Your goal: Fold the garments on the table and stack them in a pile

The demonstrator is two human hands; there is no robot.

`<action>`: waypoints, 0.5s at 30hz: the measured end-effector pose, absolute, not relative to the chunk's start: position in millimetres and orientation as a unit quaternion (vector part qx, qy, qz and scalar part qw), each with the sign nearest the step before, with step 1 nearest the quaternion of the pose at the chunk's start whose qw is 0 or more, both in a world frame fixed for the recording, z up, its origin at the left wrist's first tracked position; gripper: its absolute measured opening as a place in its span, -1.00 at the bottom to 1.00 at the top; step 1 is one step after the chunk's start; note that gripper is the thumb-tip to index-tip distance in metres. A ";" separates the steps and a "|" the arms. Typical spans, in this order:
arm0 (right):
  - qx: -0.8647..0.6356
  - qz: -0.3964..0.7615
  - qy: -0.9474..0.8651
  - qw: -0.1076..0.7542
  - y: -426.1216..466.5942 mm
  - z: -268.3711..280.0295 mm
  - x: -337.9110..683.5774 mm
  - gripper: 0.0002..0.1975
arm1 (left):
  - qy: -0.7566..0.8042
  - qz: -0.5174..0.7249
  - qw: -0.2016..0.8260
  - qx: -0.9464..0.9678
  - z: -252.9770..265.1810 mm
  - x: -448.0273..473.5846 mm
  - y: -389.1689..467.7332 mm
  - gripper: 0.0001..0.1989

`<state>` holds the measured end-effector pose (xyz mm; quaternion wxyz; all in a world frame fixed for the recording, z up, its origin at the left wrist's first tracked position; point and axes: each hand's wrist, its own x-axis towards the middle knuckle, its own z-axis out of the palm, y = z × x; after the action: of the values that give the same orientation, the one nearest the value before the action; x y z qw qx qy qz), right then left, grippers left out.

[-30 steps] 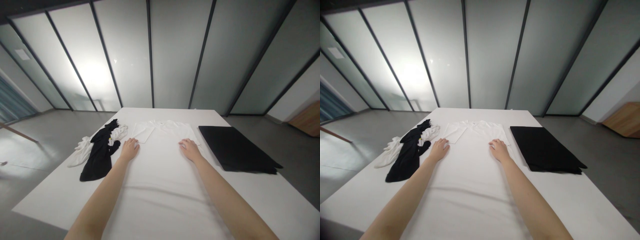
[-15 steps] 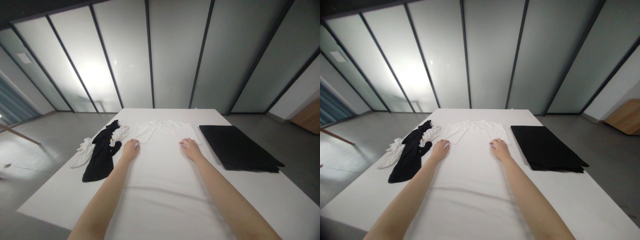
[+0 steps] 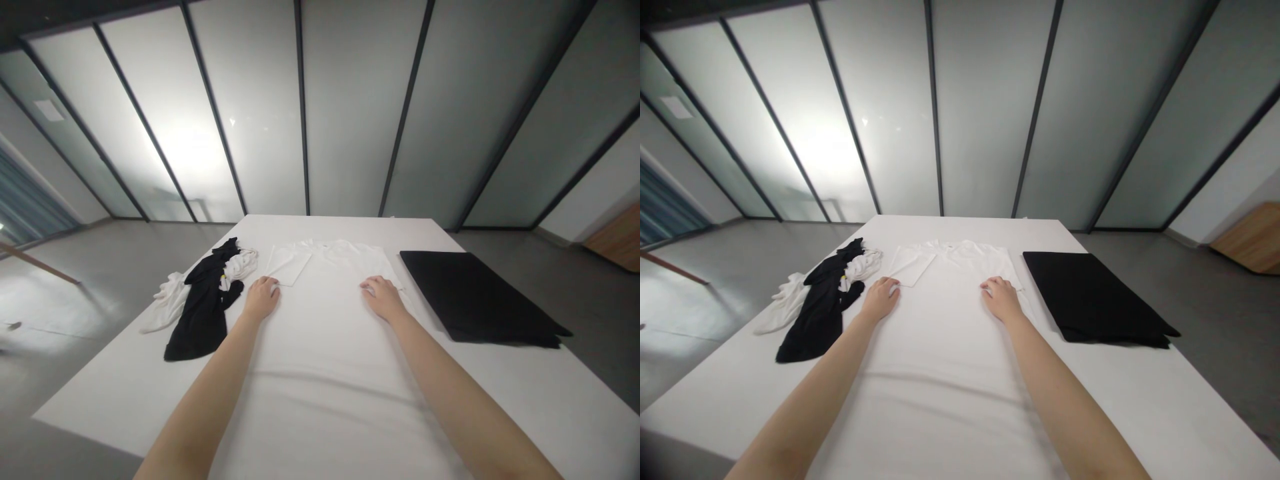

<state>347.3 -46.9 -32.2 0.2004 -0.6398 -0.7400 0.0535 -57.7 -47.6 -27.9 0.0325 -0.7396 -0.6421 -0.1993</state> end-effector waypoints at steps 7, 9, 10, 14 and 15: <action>-0.642 0.056 -0.737 0.203 -47.4 -30.7 345.6 -0.75 | -0.635 -0.211 0.026 -0.742 -29.0 -59.2 -46.4 -0.72; -0.645 0.058 -0.735 0.202 -47.9 -29.8 344.8 -0.75 | -0.636 -0.209 0.025 -0.743 -28.5 -58.9 -46.5 -0.72; -0.646 0.058 -0.734 0.202 -48.1 -29.4 344.5 -0.75 | -0.636 -0.207 0.025 -0.742 -28.2 -58.6 -46.6 -0.72; -0.648 0.059 -0.733 0.200 -48.5 -28.3 343.8 -0.75 | -0.643 -0.203 0.025 -0.738 -26.7 -57.0 -47.2 -0.72; -0.648 0.059 -0.733 0.200 -48.5 -28.1 343.6 -0.75 | -0.644 -0.202 0.025 -0.737 -26.4 -56.7 -47.2 -0.71</action>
<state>343.6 -48.5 -28.1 0.1996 -0.6480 -0.7327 0.0590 -56.7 -47.2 -26.4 0.0247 -0.7372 -0.6442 -0.2023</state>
